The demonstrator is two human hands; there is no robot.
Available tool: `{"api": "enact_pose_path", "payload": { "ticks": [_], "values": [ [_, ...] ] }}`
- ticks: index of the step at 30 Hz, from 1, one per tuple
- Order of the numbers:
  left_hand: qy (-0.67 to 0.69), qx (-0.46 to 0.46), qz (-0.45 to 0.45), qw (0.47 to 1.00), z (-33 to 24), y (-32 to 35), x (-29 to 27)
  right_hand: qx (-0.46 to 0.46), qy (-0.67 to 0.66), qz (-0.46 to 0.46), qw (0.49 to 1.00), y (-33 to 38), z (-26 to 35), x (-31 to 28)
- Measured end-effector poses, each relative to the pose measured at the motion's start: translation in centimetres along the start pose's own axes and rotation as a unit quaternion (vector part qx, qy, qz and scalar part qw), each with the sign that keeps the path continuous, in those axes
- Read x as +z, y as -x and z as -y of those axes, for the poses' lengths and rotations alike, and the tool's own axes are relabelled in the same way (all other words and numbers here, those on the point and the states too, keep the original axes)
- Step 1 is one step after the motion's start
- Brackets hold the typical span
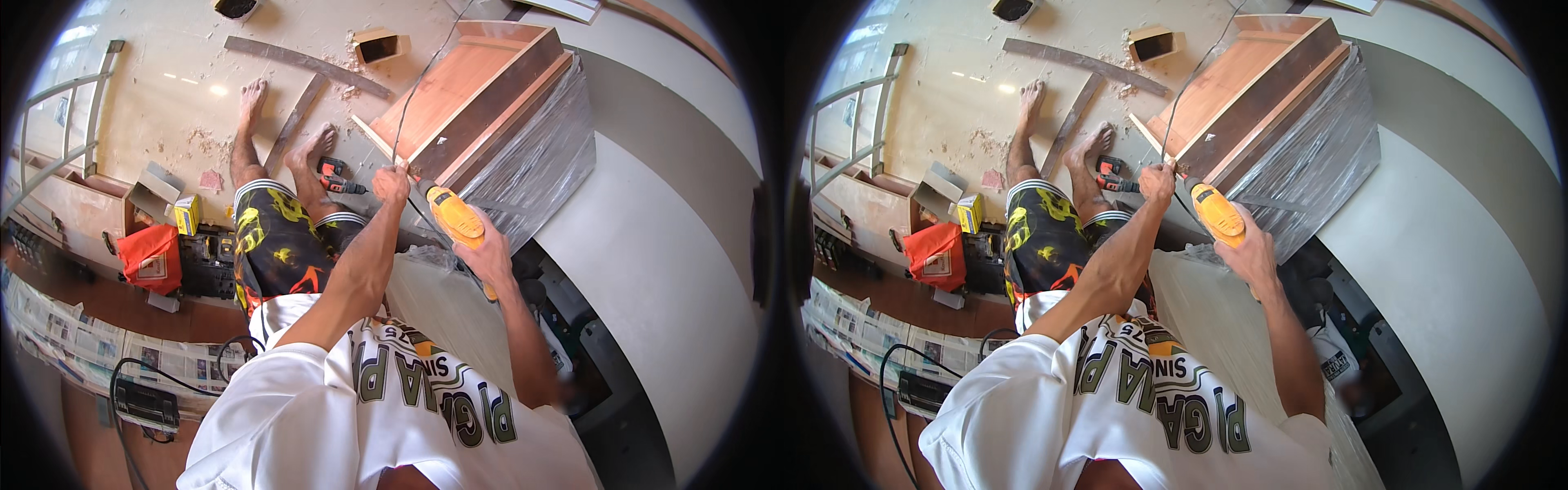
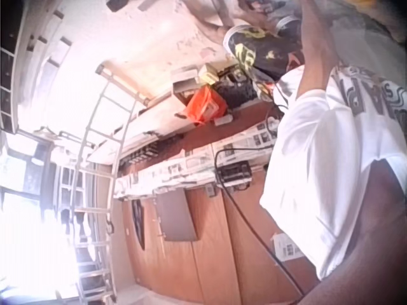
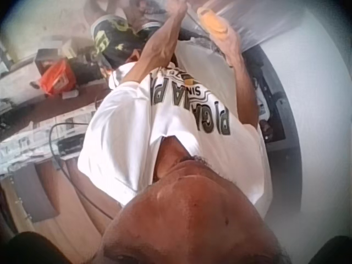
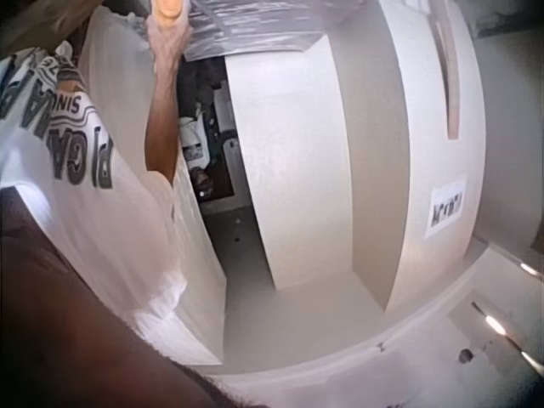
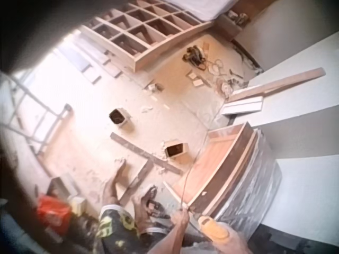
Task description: The person assembles a wooden cabinet using a cordless drill and a corded drill to drive screws into pre-drilled holes. They handle wooden panels and a long wooden trim piece, securing them together. Later, they use a broom to sweep sawdust off the floor.
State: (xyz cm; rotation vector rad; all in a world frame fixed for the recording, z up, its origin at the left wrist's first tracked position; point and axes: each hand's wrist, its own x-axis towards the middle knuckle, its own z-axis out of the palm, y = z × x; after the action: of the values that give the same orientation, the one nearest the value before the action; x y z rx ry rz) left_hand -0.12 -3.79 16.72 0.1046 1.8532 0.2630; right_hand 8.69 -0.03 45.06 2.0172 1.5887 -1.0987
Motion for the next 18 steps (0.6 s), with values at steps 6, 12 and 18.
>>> {"api": "enact_pose_path", "payload": {
  "ticks": [6,12,18],
  "values": [
    [-0.018,0.017,0.027,0.999,0.9,-0.4,-1.4,-0.027,-0.134,-0.07,0.988,4.5,0.3,-3.2],
    [-0.119,0.101,0.086,0.984,-1.0,-1.8,-6.6,0.007,-0.488,-0.151,0.86,4.2,3.0,-2.6],
    [0.184,0.098,0.537,0.817,-13.4,2.8,-13.7,0.048,-0.69,-0.128,0.711,-3.2,10.0,2.9]
  ]
}}
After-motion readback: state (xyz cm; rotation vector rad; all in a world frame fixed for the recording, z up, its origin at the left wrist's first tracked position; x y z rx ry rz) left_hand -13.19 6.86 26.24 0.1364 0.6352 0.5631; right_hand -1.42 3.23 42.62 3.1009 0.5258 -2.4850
